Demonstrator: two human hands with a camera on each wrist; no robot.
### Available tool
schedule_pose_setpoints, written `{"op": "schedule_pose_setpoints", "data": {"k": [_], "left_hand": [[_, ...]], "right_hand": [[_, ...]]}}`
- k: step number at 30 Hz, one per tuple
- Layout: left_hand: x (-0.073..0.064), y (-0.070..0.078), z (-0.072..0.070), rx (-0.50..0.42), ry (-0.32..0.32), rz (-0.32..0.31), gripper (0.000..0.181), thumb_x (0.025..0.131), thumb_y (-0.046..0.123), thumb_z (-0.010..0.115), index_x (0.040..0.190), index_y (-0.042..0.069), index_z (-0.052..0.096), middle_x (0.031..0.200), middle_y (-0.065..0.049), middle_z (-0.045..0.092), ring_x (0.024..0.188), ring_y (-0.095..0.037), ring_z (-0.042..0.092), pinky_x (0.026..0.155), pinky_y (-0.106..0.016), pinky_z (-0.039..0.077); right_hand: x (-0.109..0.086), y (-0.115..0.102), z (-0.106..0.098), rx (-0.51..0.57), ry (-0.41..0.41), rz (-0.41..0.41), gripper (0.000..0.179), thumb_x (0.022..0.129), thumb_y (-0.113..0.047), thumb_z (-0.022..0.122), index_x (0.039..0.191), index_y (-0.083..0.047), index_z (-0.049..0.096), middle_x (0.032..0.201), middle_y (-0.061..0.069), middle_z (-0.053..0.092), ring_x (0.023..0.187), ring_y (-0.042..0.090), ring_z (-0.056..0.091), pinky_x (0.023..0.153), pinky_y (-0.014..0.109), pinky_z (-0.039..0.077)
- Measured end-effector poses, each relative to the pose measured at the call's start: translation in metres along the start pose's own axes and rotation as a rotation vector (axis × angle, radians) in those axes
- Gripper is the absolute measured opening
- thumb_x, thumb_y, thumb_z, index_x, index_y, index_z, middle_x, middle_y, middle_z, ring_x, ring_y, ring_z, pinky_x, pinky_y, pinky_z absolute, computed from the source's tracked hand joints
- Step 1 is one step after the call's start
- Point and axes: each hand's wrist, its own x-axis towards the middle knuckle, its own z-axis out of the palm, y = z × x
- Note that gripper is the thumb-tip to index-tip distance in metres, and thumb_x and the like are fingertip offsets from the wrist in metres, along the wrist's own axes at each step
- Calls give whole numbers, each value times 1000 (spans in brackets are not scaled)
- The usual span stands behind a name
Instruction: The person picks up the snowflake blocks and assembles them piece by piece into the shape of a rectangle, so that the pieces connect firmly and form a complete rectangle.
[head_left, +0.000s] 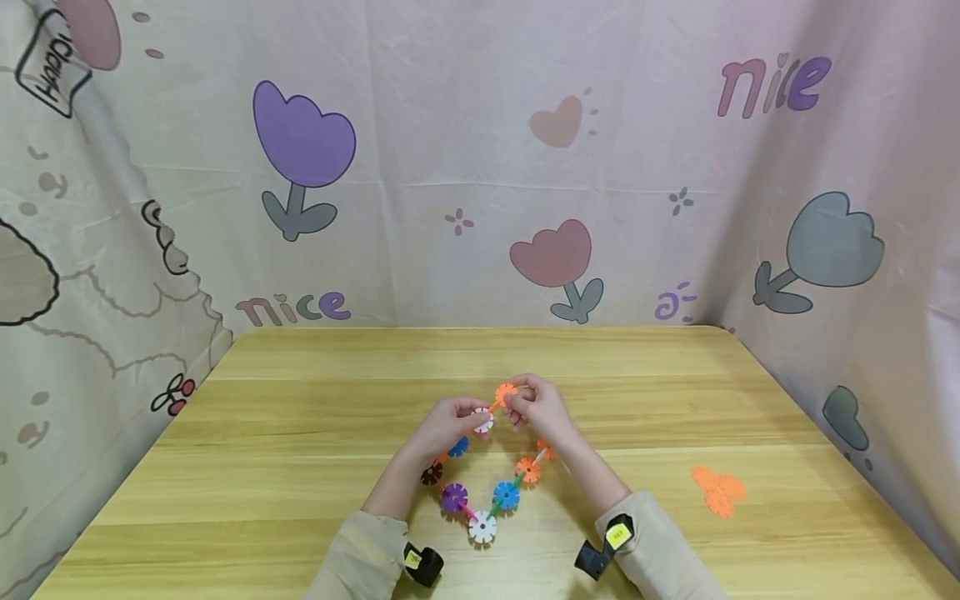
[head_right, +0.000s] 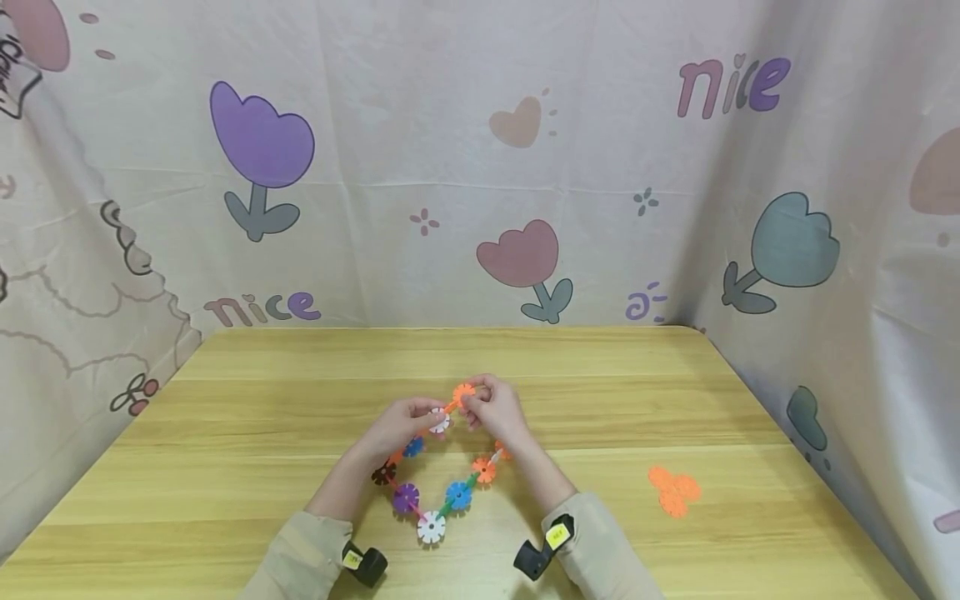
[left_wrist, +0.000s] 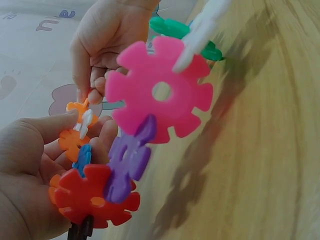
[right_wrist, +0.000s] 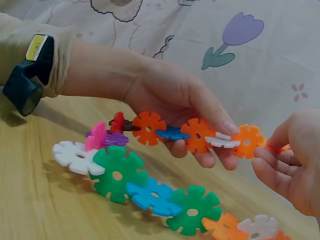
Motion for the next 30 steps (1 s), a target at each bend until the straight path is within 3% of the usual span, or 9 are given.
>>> {"op": "schedule_pose_setpoints", "data": {"k": [8,14,20,24,30], "left_hand": [[4,-5,-2,3,15,12,33,93,19,56,115,-6,60,96,-19,65,83,-29,62,64,-32,48],[4,-5,-1,28,55,5,30,92,18,58,112,-4,63,91,-9,65,74,-22,56,60,-30,47],[6,-5,2,-39,12,24,38,94,16,55,124,-7,53,100,-21,63,80,-29,62,59,-32,51],[6,-5,3,-100,-30,30,47,94,11,54,134,-10,39,111,-25,58,82,-31,62,65,-38,54],[5,-4,3,-97,-28,19,52,94,9,54,138,-8,33,115,-25,56,92,-28,60,73,-36,53]], "right_hand": [[-3,3,4,5,-3,-49,23,88,3,56,111,7,54,72,19,63,54,16,57,53,33,53],[-4,5,7,56,-14,-56,25,89,6,55,114,9,53,77,26,62,55,17,57,56,39,54],[-3,5,7,70,-17,-40,33,92,5,49,125,11,48,77,20,62,62,27,61,60,40,54],[-2,5,10,26,-61,-38,35,93,5,47,128,10,46,76,13,61,63,21,59,61,34,54],[-4,7,14,-8,-52,-24,25,90,6,51,114,11,49,72,11,61,58,16,57,55,28,51]]}}
